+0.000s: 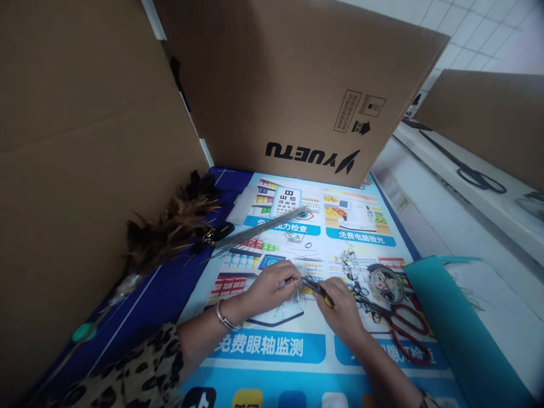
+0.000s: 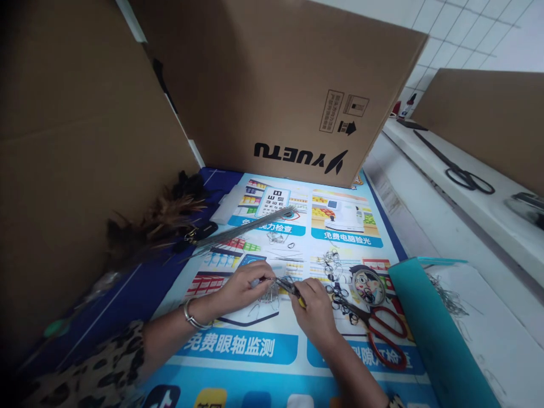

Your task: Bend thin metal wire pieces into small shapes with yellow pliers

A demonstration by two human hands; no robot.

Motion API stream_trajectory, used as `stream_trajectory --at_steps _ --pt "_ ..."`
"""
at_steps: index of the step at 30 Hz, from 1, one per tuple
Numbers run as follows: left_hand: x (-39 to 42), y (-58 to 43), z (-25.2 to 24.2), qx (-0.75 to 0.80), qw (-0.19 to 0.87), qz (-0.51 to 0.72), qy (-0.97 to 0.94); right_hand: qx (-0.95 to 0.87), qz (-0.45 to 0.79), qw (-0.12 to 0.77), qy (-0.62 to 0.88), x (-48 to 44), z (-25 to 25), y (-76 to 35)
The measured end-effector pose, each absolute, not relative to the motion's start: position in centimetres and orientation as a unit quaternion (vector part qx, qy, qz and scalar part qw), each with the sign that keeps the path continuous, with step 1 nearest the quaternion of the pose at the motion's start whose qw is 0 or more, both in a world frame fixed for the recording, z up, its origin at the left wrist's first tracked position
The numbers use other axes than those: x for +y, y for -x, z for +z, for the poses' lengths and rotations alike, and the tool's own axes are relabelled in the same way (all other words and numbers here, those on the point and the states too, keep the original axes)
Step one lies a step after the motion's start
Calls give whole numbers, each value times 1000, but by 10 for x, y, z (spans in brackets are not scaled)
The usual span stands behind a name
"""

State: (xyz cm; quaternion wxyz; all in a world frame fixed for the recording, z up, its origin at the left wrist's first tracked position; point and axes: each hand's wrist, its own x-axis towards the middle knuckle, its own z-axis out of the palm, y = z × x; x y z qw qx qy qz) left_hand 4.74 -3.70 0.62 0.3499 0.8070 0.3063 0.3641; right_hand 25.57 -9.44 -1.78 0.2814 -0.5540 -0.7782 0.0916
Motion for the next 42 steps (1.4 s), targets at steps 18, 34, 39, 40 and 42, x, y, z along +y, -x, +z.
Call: stream_trajectory --at_steps 18,34,39,40,42 --pt "-40 -50 7 337 306 346 -820 -800 -33 188 569 -101 -3 -250" --pt "-45 -54 5 371 257 350 -821 -785 -71 139 599 -105 -1 -242" --pt "-45 -54 5 374 257 356 -817 -783 -86 130 602 -106 -1 -242" --pt "-46 -54 6 375 258 355 -817 -783 -88 129 603 -106 -1 -242" --pt "-46 -54 6 378 258 354 -816 -783 -91 129 601 -107 -2 -241"
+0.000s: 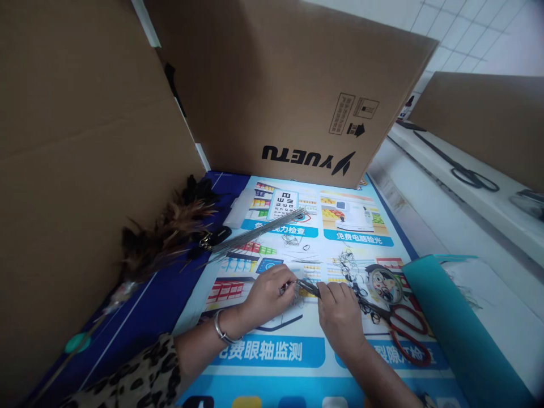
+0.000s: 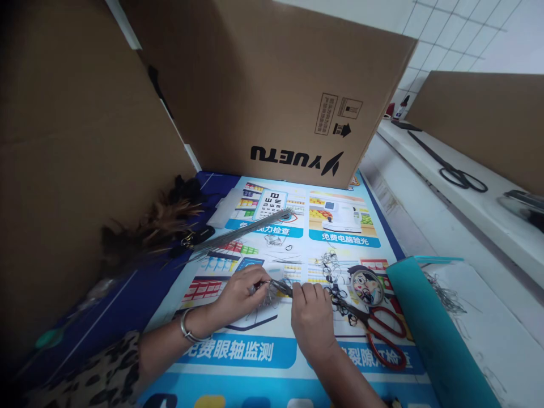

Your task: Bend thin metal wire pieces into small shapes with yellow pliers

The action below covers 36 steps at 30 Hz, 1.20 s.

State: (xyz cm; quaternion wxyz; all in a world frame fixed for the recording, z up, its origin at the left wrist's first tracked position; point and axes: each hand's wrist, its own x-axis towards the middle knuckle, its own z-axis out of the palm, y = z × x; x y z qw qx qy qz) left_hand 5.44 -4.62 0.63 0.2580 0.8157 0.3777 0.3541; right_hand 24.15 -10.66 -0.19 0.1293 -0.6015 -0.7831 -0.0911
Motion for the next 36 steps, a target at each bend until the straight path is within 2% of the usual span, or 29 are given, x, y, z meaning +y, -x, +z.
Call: stream_trajectory --at_steps 22,36 --pt "-48 -56 15 400 351 361 -766 -803 -140 125 566 -107 -2 -248" --pt "-46 -56 13 379 357 363 -773 -806 -132 146 559 -103 3 -250"
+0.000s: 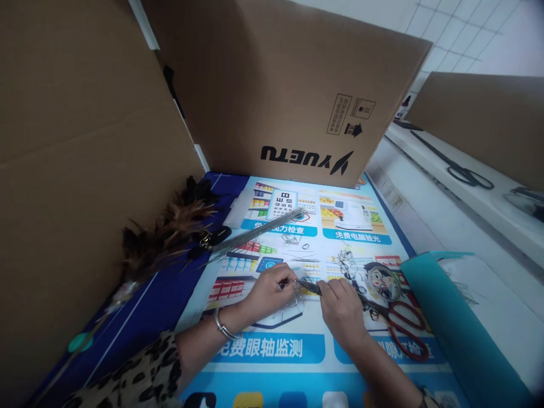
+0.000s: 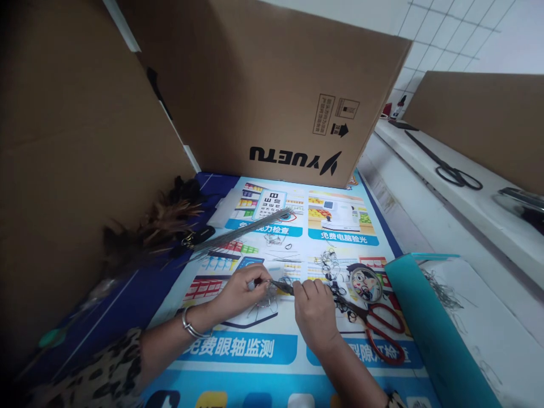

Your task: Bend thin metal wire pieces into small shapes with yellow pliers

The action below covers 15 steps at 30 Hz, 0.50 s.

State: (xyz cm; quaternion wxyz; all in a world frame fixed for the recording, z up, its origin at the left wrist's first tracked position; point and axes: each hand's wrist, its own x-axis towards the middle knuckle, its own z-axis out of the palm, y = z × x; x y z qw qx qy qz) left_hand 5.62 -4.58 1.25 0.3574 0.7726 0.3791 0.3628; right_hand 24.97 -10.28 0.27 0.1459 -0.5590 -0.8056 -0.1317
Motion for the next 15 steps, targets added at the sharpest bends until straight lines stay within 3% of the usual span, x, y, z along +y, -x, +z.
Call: stream_trajectory --at_steps 9,15 --pt "-48 -58 9 380 344 384 -768 -795 -109 153 577 -105 2 -246" --pt "-51 -59 10 389 337 391 -763 -791 -156 130 577 -109 5 -246"
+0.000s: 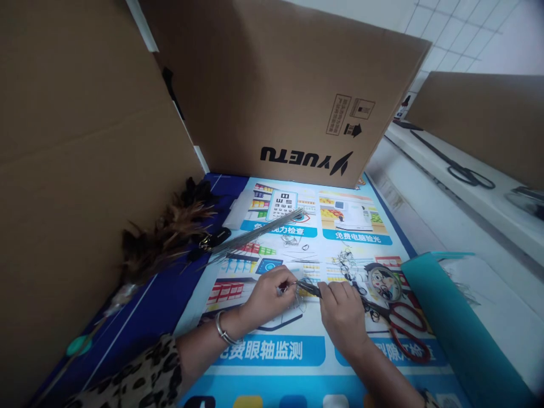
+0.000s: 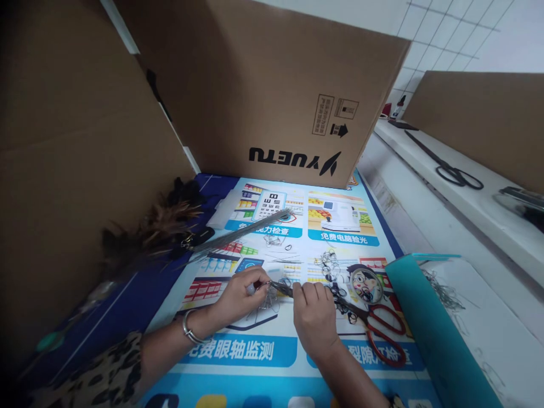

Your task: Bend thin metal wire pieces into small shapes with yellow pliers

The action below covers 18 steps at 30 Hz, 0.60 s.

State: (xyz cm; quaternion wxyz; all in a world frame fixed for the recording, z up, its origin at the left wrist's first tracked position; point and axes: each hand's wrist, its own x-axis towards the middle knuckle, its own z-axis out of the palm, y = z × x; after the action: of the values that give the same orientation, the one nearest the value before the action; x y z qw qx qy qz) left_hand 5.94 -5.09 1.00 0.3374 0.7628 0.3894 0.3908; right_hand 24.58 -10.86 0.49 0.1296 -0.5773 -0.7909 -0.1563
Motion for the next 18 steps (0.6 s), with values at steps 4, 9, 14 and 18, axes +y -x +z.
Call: stream_trajectory --at_steps 4,9,14,18 --pt "-52 -60 10 403 323 386 -764 -796 -172 124 567 -111 9 -246" --pt "-52 -60 11 405 317 387 -766 -800 -173 126 560 -109 9 -245" --pt "-53 -60 11 398 319 390 -767 -802 -170 131 557 -108 8 -246" --pt "-52 -59 11 397 338 381 -763 -803 -151 130 561 -107 7 -248"
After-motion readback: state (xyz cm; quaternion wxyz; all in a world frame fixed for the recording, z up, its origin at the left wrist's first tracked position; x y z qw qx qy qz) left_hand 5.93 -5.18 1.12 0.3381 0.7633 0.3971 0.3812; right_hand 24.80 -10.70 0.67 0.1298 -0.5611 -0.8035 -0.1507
